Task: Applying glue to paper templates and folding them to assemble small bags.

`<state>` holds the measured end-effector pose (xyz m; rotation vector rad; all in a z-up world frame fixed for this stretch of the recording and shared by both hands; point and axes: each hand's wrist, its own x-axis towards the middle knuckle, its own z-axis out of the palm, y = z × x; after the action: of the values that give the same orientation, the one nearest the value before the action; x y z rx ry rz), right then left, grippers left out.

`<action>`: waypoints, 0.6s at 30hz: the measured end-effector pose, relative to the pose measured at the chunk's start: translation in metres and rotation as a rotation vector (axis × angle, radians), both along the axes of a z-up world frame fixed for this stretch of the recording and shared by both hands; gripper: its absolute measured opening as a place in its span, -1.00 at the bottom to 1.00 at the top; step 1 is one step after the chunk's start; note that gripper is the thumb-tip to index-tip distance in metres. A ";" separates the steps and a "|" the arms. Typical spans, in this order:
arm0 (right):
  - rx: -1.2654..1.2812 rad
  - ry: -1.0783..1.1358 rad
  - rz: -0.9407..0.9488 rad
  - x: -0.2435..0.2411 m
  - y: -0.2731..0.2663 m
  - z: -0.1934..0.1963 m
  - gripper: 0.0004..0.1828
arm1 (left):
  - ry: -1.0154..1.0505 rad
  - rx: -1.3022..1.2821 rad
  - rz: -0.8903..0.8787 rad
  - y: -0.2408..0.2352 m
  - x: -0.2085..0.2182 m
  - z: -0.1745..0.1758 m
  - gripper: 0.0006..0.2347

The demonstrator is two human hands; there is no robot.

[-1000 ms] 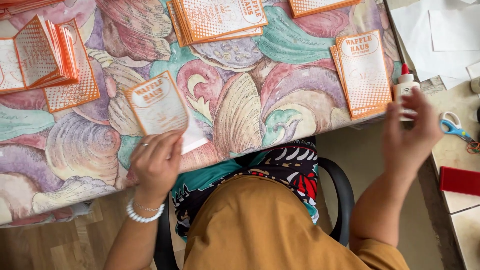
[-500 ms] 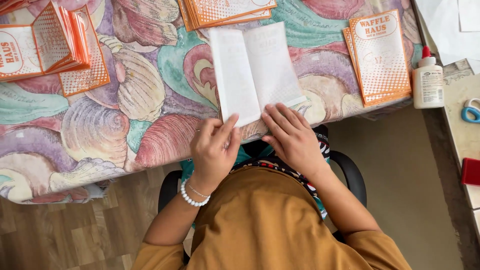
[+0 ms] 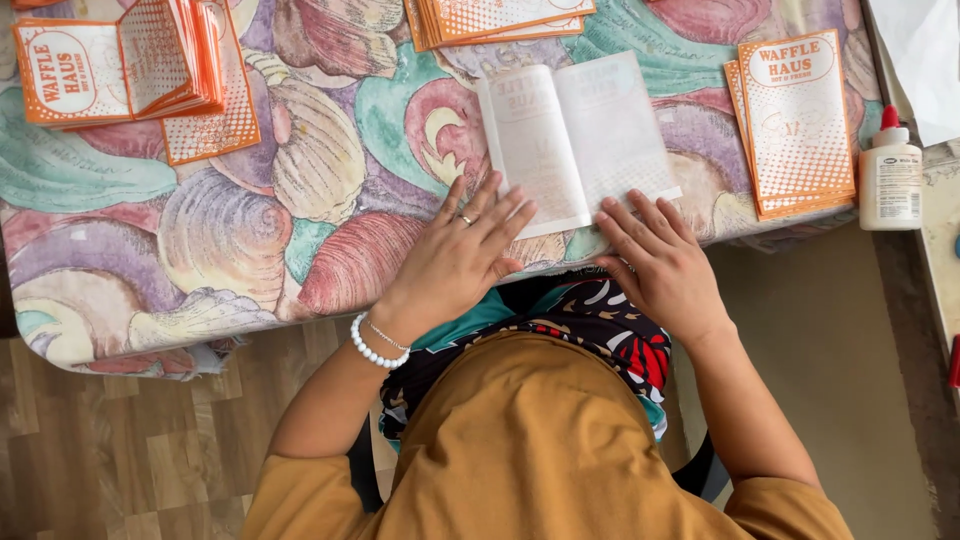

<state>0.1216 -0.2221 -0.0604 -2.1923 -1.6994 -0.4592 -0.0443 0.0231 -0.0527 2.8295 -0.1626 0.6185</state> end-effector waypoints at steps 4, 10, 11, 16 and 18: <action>0.000 -0.036 -0.054 0.005 -0.008 0.002 -0.50 | -0.006 -0.009 -0.052 0.001 0.005 -0.005 -0.51; 0.159 -0.071 -0.307 0.049 -0.073 0.014 -0.52 | 0.068 -0.017 -0.102 0.003 0.007 0.013 -0.66; 0.159 -0.076 -0.313 0.058 -0.088 0.021 -0.52 | 0.063 -0.017 -0.108 0.004 0.006 0.014 -0.66; -0.198 -0.133 -0.727 0.110 -0.147 0.026 0.08 | 0.074 -0.041 -0.098 0.007 0.002 0.019 -0.63; -0.142 -0.256 -0.720 0.124 -0.156 0.007 -0.09 | 0.057 -0.058 -0.079 0.007 0.001 0.015 -0.65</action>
<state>0.2460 -0.3782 -0.0531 -2.9264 -1.0058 -0.8380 -0.0432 0.0303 -0.0381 2.7663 -0.2410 0.5165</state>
